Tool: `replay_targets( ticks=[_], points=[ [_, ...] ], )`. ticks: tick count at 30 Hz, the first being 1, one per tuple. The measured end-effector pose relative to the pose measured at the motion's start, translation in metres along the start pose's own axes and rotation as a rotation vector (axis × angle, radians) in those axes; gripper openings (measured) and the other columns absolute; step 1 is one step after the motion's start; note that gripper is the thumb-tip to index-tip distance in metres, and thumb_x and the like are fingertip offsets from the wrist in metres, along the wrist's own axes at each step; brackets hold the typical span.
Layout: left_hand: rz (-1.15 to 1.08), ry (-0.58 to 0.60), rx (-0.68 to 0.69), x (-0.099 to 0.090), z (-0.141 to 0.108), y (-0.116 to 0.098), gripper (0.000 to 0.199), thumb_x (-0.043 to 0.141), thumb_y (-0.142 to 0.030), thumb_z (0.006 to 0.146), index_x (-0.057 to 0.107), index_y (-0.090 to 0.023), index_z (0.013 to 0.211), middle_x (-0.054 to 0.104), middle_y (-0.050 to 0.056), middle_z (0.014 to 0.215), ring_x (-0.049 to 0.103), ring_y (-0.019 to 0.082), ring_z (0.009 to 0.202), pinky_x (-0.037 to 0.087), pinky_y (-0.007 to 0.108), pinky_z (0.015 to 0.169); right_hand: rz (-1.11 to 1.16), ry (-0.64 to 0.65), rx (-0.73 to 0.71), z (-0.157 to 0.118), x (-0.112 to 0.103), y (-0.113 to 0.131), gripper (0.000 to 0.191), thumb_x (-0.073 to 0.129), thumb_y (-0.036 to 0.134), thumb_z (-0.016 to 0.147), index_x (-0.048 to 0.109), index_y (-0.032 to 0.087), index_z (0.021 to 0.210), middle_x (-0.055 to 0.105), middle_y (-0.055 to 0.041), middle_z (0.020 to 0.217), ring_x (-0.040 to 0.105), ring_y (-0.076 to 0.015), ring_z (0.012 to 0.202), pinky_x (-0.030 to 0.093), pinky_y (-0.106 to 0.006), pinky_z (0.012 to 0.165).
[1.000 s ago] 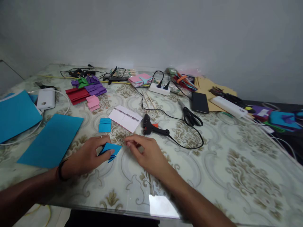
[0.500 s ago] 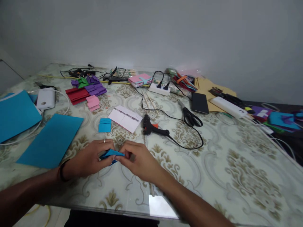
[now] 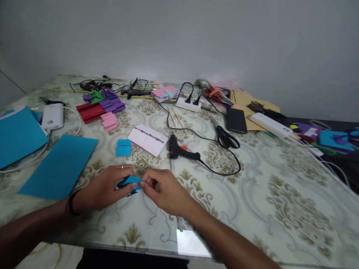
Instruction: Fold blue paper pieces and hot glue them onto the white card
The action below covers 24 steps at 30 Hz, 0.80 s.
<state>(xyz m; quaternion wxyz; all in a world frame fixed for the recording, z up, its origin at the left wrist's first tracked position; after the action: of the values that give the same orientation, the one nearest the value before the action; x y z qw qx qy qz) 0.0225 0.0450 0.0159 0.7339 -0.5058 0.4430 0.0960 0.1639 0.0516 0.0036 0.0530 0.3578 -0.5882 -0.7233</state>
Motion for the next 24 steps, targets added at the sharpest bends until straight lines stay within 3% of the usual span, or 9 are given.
replay_targets(
  ticks=[24],
  points=[
    [-0.014,-0.028,-0.003,-0.0063,-0.0022,-0.0052,0.028,0.058,-0.021,0.093,0.040,-0.020,0.071,0.047,-0.004,0.069,0.043,0.012,0.063,0.031,0.029,0.062,-0.018,0.031,-0.076,0.0010,-0.0065,0.0106,0.013,0.054,0.015,0.087,0.066,0.020,0.082,0.063,0.0019,0.070,0.055,-0.0128,0.064,0.043,-0.023,0.061]
  ],
)
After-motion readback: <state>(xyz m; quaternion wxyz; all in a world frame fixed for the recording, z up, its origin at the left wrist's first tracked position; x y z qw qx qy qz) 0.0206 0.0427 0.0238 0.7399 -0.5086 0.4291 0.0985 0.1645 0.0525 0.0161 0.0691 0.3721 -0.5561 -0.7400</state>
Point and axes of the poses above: each hand's wrist, its own z-axis towards the middle knuckle, its own x-axis out of the palm, y = z × x, the point moved 7 cm from there along z, towards the middle knuckle
